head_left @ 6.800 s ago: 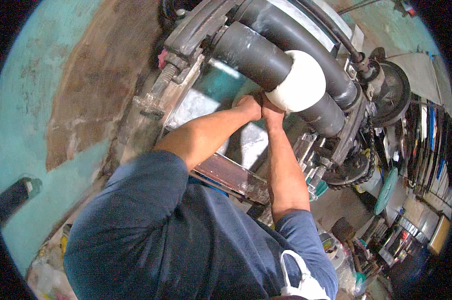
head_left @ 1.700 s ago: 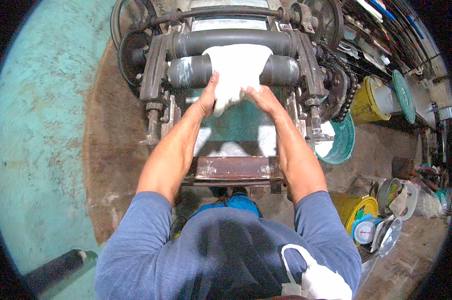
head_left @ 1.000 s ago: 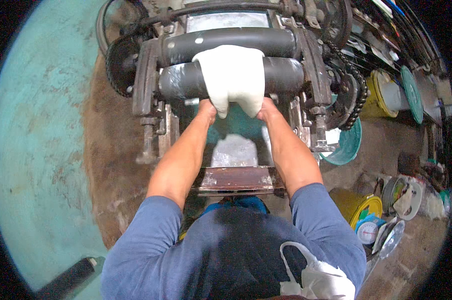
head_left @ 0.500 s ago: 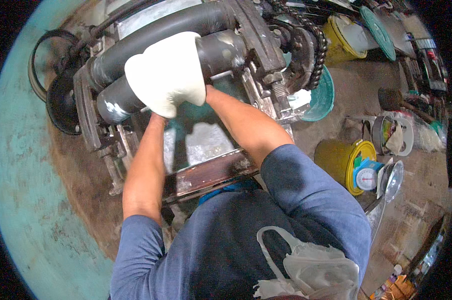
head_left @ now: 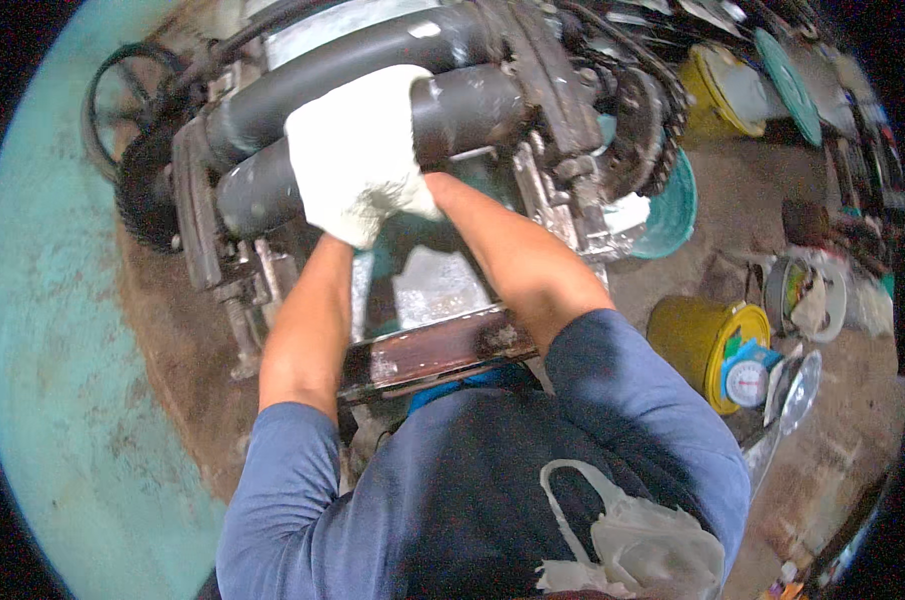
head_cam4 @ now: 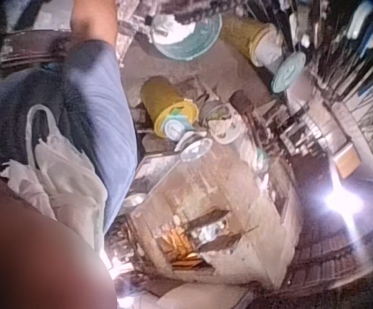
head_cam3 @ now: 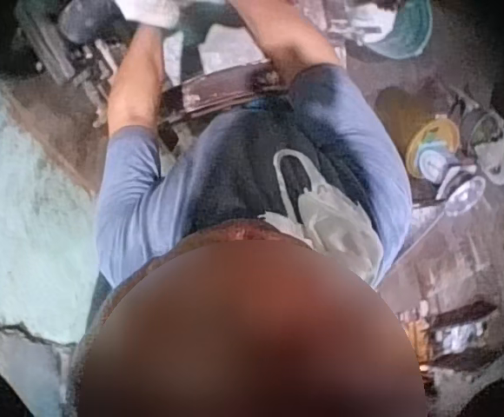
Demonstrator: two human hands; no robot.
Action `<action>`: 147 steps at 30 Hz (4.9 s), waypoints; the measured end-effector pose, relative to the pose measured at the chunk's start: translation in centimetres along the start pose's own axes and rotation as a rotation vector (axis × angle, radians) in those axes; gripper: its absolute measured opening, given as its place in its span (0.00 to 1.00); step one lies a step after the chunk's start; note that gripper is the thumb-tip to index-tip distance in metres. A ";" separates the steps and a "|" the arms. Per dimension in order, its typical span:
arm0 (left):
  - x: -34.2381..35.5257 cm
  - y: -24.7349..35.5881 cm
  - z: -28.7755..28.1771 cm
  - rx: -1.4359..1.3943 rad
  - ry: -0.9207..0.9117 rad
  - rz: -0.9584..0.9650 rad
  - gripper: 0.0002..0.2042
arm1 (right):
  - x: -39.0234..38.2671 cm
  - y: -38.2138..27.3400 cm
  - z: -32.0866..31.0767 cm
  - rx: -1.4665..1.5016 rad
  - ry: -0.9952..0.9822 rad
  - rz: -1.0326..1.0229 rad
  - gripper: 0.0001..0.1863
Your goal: The person repeatedly feeds a white dough-like sheet through a three-roller machine, folding and refeeding it to thin and smooth the material. The person handles the sheet by hand, guiding it through the rollers and adjusting its position between passes.
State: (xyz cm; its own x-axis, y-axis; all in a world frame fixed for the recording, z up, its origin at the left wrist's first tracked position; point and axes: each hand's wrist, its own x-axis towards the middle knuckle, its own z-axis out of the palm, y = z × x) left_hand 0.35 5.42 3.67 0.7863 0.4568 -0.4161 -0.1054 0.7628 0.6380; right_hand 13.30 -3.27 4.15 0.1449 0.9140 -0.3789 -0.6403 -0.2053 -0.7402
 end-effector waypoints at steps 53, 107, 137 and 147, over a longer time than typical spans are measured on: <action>-0.6 -3.4 1.3 0.155 0.434 0.013 0.23 | -0.1 3.4 1.7 -0.543 0.801 -0.200 0.30; 1.8 -5.2 1.6 0.212 0.589 0.186 0.24 | -3.8 4.5 1.5 -0.104 0.670 0.081 0.20; -18.4 -3.9 6.5 1.494 0.144 -0.027 0.26 | -16.5 4.1 7.7 -0.599 0.217 0.148 0.36; -14.4 8.9 9.7 0.276 0.077 0.631 0.38 | -15.2 -11.1 9.4 -1.513 0.204 -0.587 0.43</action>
State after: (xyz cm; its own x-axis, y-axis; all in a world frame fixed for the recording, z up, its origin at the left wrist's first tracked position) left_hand -5.97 1.16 21.65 0.5787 0.8140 0.0502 -0.3615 0.2009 0.9105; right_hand 11.15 -11.56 23.36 0.2577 0.9524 0.1626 0.7974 -0.1146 -0.5925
